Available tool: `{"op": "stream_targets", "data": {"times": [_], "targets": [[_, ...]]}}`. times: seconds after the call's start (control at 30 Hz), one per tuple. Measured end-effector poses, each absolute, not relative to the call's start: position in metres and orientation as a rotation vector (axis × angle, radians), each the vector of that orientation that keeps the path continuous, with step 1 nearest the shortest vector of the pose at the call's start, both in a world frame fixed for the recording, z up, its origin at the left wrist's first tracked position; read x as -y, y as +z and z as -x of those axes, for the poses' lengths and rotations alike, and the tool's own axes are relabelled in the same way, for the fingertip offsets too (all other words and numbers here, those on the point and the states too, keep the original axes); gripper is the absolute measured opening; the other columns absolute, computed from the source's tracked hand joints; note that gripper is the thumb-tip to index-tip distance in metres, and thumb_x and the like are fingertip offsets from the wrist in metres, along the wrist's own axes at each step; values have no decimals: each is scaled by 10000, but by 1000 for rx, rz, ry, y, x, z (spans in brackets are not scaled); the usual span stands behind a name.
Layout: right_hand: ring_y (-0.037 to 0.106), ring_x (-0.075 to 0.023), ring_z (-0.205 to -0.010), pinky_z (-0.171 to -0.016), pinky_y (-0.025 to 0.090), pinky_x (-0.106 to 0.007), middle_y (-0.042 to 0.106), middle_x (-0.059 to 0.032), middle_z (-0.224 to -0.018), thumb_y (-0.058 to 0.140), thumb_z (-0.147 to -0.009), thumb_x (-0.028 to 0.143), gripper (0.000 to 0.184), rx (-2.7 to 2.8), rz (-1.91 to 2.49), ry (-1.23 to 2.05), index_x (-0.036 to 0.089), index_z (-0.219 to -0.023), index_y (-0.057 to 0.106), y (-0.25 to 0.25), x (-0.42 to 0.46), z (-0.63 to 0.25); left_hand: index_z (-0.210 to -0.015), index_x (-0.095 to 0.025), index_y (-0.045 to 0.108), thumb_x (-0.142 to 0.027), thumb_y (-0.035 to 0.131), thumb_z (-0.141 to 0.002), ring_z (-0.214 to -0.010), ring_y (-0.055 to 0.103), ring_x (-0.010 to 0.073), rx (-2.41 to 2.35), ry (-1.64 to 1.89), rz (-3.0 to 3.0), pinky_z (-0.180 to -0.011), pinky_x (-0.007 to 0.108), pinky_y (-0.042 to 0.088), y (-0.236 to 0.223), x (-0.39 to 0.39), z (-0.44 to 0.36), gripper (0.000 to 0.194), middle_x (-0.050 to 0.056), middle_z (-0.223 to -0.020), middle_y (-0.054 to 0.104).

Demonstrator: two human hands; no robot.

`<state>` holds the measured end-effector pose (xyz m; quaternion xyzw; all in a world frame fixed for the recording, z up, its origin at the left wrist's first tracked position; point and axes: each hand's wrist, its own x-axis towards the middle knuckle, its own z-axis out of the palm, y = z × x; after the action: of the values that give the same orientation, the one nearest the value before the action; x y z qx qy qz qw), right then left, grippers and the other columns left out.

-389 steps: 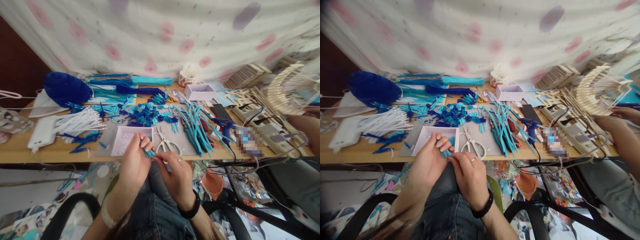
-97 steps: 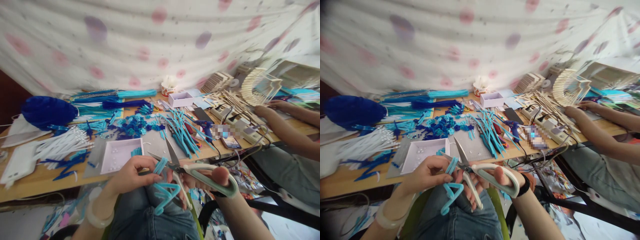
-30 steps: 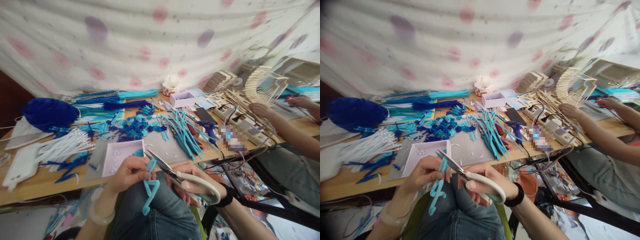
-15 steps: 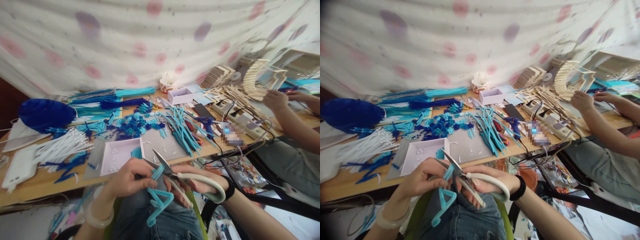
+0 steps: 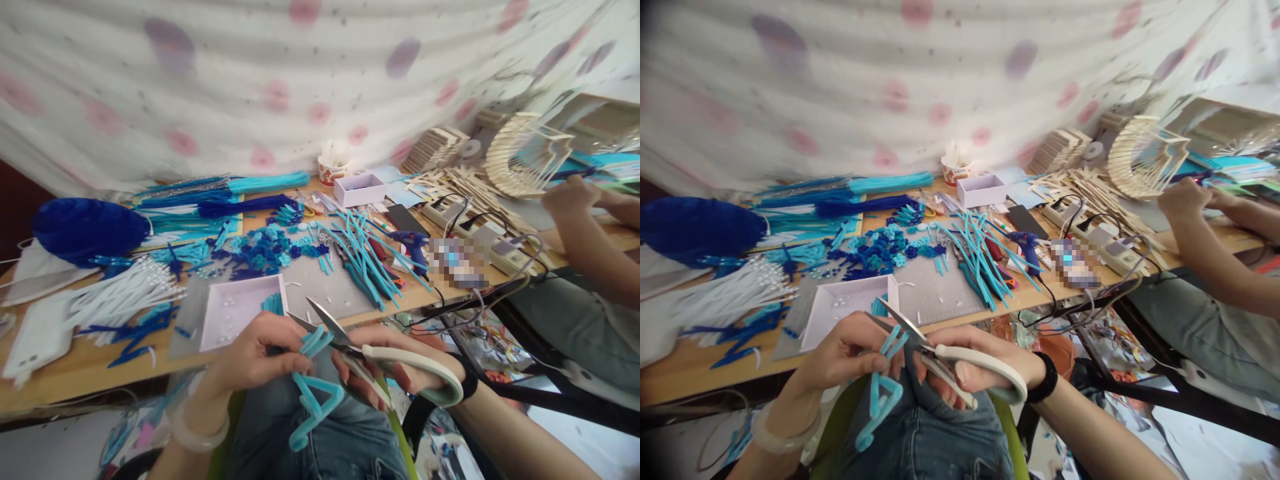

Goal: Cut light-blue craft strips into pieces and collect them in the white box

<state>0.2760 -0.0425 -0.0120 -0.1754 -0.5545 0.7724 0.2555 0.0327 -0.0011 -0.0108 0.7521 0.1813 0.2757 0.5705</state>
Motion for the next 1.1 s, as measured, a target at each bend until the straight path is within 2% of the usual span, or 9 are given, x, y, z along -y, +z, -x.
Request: {"op": "stream_targets", "data": {"times": [0.2,0.37,0.53,0.73,0.87,0.97,1.1], "targets": [[492,-85,-544,-486,421,-172,564,13,-704,643,-792,727,624,1409,457,2119,140,-1004,632,-15,41,-270,-644,-159,745,-546,616,-894,-583,664,200,-475,720,-1685,-615,298,510,-22,5,-31,478,98,-606,717],[481,-65,-503,-450,424,-150,561,17,-688,646,-819,690,592,1348,456,2121,125,-999,635,-17,45,-267,-660,-171,767,-545,624,-889,-639,697,222,-466,755,-1677,-639,309,534,-20,7,-30,461,108,-634,745],[485,-60,-484,-435,430,-148,576,18,-664,698,-755,706,618,1312,527,2113,126,-962,641,-18,50,-264,-639,-168,761,-534,620,-895,-598,681,207,-455,772,-1675,-627,302,530,-16,6,-31,468,103,-611,733],[394,-44,-376,-346,389,-126,499,63,-568,641,-860,638,501,1235,625,1914,151,-972,626,-16,43,-281,-700,-171,788,-456,642,-906,-647,703,216,-500,844,-1701,-672,303,541,-25,11,-22,380,103,-658,759],[384,-45,-417,-392,371,-137,482,57,-597,667,-838,646,523,1296,637,1788,150,-999,628,-9,43,-292,-732,-170,803,-473,631,-908,-675,706,225,-614,924,-1692,-719,321,547,-21,14,-6,390,101,-698,770],[344,-45,-400,-384,347,-153,456,67,-584,641,-805,719,599,1246,673,1766,163,-1029,624,-13,45,-294,-705,-153,793,-514,658,-874,-650,667,210,-800,873,-1663,-668,299,523,-15,13,9,422,87,-681,749],[346,-46,-385,-384,372,-169,466,70,-596,650,-712,791,676,1161,604,1840,195,-1028,608,-25,44,-291,-665,-148,734,-596,688,-800,-602,580,171,-1135,790,-1444,-616,275,470,-16,1,25,470,36,-612,675]]}}
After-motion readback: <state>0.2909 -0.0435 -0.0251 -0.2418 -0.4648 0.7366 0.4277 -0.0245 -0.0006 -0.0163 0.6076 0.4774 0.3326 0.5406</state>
